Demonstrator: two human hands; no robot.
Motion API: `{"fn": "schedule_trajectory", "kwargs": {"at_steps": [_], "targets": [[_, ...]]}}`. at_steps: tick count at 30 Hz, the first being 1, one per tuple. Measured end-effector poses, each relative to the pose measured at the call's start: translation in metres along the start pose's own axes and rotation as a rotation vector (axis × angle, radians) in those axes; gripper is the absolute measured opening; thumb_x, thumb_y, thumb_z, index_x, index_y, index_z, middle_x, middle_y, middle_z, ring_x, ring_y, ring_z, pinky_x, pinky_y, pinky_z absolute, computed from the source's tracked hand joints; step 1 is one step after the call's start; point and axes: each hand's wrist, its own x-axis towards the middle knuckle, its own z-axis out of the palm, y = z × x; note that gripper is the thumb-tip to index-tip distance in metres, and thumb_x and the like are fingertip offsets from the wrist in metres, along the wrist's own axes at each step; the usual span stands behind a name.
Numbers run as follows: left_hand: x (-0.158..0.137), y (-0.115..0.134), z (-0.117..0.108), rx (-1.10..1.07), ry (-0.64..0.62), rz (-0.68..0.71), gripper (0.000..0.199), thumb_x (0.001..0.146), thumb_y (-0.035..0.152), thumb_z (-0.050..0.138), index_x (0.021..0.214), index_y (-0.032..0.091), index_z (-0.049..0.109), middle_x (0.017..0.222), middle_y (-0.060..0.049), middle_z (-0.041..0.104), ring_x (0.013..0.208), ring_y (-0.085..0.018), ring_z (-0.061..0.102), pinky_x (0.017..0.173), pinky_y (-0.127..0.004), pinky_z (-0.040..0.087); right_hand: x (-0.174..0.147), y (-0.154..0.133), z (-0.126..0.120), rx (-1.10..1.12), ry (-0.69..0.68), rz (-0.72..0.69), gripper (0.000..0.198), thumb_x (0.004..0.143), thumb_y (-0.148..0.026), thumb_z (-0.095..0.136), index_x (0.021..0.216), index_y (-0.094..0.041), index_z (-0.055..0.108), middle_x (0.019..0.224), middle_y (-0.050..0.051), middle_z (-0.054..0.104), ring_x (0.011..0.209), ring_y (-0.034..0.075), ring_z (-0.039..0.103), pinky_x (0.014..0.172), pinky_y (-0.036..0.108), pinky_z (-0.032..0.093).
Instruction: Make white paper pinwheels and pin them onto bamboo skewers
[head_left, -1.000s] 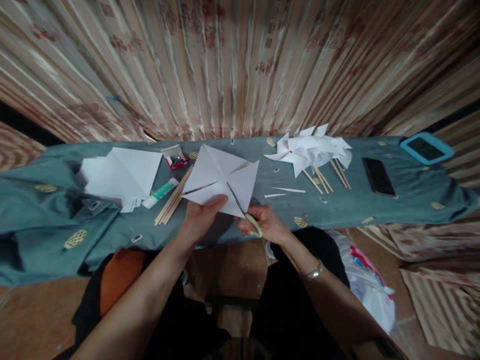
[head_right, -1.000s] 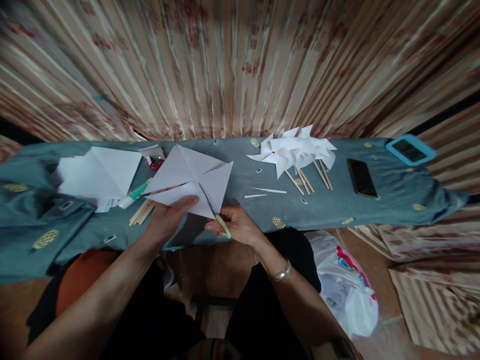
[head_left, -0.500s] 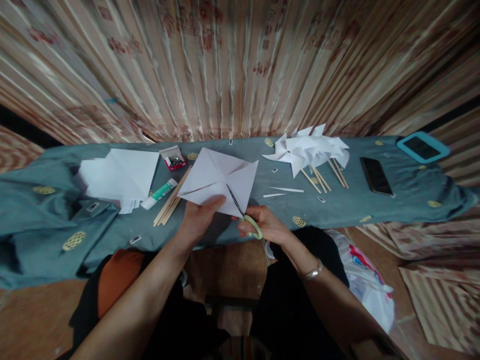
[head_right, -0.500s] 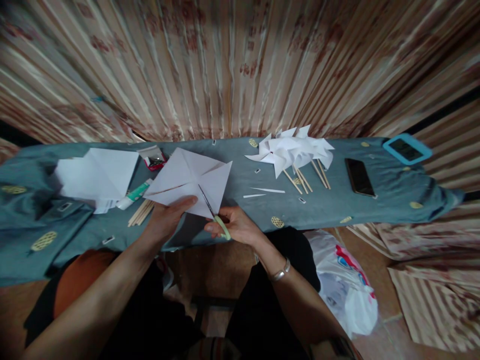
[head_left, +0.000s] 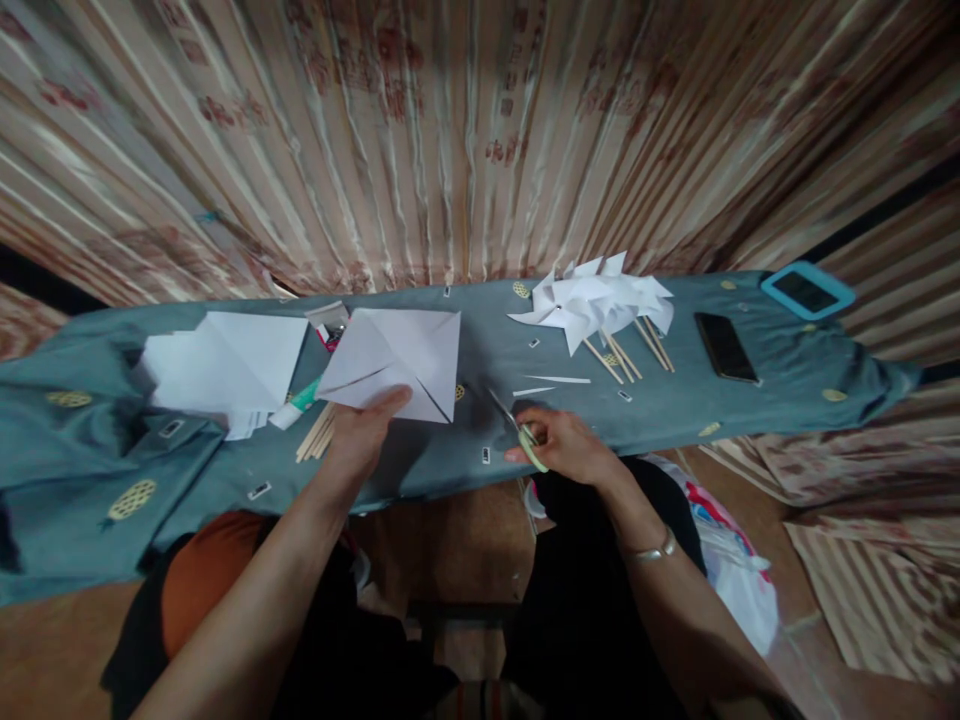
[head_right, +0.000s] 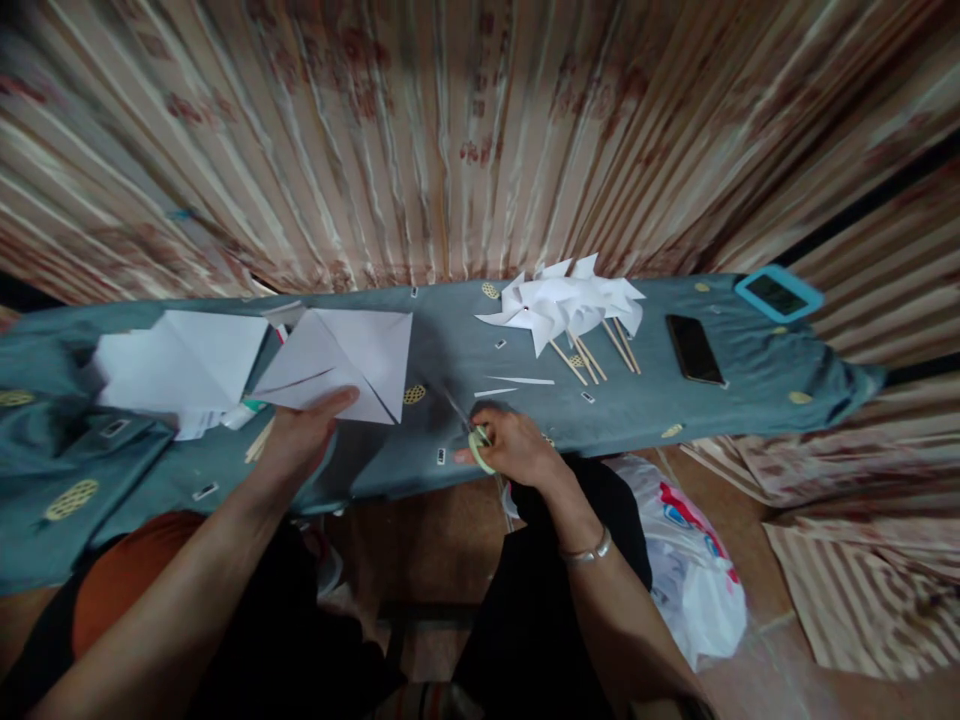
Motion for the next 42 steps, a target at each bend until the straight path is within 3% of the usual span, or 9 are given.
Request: {"fn": "schedule_trajectory", "kwargs": {"at_steps": [3, 7, 17, 23, 27, 30, 34, 38, 42], "targets": [[-0.007, -0.006, 0.003, -0.042, -0.013, -0.041, 0.045, 0.056, 0.027, 0.082, 0.096, 0.021, 0.063, 0.103, -0.005, 0.071, 0.102, -0.026, 0.066, 0.096, -0.042, 0.052, -0.009, -0.010, -0.004, -0.450, 0.164, 0.080, 0.047, 0.084, -0.041, 0.068, 0.121, -0.012, 0.062, 0.086, 0.010, 0.074, 0.082, 0.025, 0.070, 0.071, 0.031, 0.047], [-0.011, -0.013, 0.007, -0.096, -0.058, -0.150, 0.043, 0.054, 0.028, 0.082, 0.092, 0.022, 0.063, 0.097, -0.003, 0.071, 0.093, -0.023, 0.067, 0.090, -0.040, 0.054, -0.012, -0.030, -0.003, -0.707, 0.187, 0.109, 0.054, 0.087, -0.038, 0.066, 0.131, -0.008, 0.055, 0.099, 0.018, 0.074, 0.097, 0.030, 0.071, 0.078, 0.032, 0.049], [-0.017, -0.022, 0.006, -0.044, -0.213, -0.259, 0.035, 0.055, 0.032, 0.082, 0.081, 0.021, 0.063, 0.086, -0.002, 0.073, 0.079, -0.020, 0.068, 0.078, -0.037, 0.056, 0.005, -0.002, -0.010, -0.799, 0.318, 0.159, 0.051, 0.093, -0.030, 0.058, 0.135, -0.002, 0.049, 0.101, 0.021, 0.073, 0.096, 0.031, 0.070, 0.078, 0.034, 0.048], [-0.023, -0.012, -0.007, -0.043, -0.254, -0.289, 0.043, 0.052, 0.033, 0.086, 0.086, 0.016, 0.065, 0.088, -0.005, 0.072, 0.081, -0.020, 0.068, 0.077, -0.037, 0.058, 0.010, 0.016, -0.011, -0.734, 0.483, 0.107, 0.027, 0.093, -0.027, 0.055, 0.112, -0.010, 0.065, 0.099, 0.019, 0.072, 0.096, 0.030, 0.066, 0.080, 0.036, 0.049], [-0.022, -0.008, -0.028, 0.151, -0.182, -0.147, 0.050, 0.060, 0.037, 0.083, 0.103, 0.019, 0.065, 0.095, -0.007, 0.071, 0.090, -0.025, 0.069, 0.081, -0.041, 0.058, 0.011, 0.016, -0.008, -0.631, 0.582, -0.012, 0.031, 0.095, -0.026, 0.050, 0.117, -0.009, 0.064, 0.114, 0.020, 0.069, 0.104, 0.032, 0.063, 0.089, 0.040, 0.049], [-0.021, -0.008, -0.043, 0.423, -0.078, 0.192, 0.056, 0.071, 0.038, 0.074, 0.123, 0.020, 0.059, 0.124, -0.012, 0.064, 0.116, -0.030, 0.061, 0.098, -0.048, 0.051, 0.016, 0.008, 0.007, -0.523, 0.606, -0.200, 0.035, 0.097, -0.023, 0.044, 0.121, -0.007, 0.063, 0.122, 0.019, 0.067, 0.111, 0.030, 0.060, 0.099, 0.040, 0.047], [-0.022, -0.013, -0.050, 0.837, -0.259, 0.627, 0.045, 0.089, 0.033, 0.057, 0.132, 0.019, 0.055, 0.140, -0.014, 0.054, 0.138, -0.030, 0.043, 0.116, -0.053, 0.033, 0.032, -0.015, 0.037, -0.456, 0.535, -0.453, 0.040, 0.100, -0.025, 0.040, 0.131, -0.007, 0.059, 0.137, 0.018, 0.059, 0.128, 0.028, 0.052, 0.110, 0.043, 0.041], [-0.021, -0.024, -0.038, 1.074, -0.491, 0.698, 0.043, 0.096, 0.028, 0.043, 0.135, 0.015, 0.053, 0.143, -0.016, 0.054, 0.142, -0.031, 0.038, 0.116, -0.057, 0.030, 0.056, -0.037, 0.059, -0.509, 0.417, -0.557, 0.043, 0.099, -0.019, 0.040, 0.138, -0.008, 0.053, 0.147, 0.018, 0.051, 0.140, 0.030, 0.040, 0.114, 0.048, 0.035], [-0.015, -0.031, -0.029, 1.191, -0.580, 0.685, 0.048, 0.097, 0.034, 0.042, 0.136, 0.008, 0.052, 0.145, -0.020, 0.053, 0.143, -0.033, 0.036, 0.118, -0.057, 0.026, 0.075, -0.045, 0.068, -0.527, 0.351, -0.554, 0.042, 0.100, -0.017, 0.039, 0.139, -0.008, 0.051, 0.147, 0.018, 0.050, 0.140, 0.028, 0.041, 0.115, 0.046, 0.032]]}}
